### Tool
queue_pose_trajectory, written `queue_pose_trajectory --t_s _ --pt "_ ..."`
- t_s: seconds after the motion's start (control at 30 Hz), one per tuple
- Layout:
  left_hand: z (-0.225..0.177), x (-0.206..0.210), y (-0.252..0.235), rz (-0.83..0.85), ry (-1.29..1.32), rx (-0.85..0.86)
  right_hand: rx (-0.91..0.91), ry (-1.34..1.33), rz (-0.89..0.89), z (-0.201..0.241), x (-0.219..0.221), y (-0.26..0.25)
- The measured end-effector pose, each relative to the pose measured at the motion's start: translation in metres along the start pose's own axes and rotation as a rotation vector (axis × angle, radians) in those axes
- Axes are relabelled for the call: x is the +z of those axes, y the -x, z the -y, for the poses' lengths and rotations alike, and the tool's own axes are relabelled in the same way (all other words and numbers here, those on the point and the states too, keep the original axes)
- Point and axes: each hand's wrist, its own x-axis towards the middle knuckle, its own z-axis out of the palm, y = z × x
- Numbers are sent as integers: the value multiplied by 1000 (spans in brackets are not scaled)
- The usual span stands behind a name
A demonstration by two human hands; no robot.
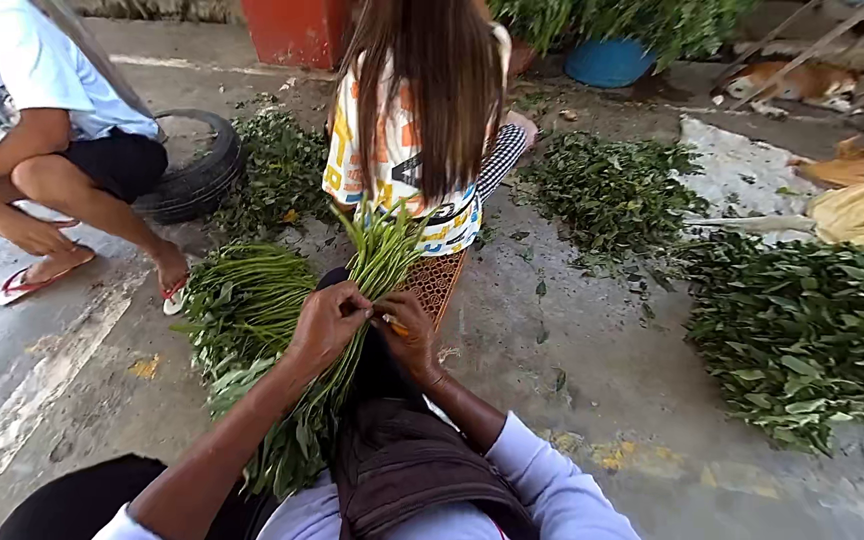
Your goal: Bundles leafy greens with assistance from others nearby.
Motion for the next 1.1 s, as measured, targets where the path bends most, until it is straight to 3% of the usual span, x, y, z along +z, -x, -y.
queue_pose_trajectory --t_s 0.13,0.3,0.5,0.93,1.03,1.1 --pt "7 -6 -3 127 -99 101 -6 -93 -10 4 -1 1" --pt "-2 -5 -7 141 -204 178 42 -199 -5 6 -5 -2" --pt "-2 -8 -15 211 -210 141 169 -121 181 15 -8 -12" --pt "4 -20 -13 187 75 18 -170 175 201 7 -26 -20" --pt "9 -19 -14 154 174 -5 -39 109 201 16 -29 -18" --pt "9 -19 -15 137 218 -21 128 -83 187 19 -27 -16"
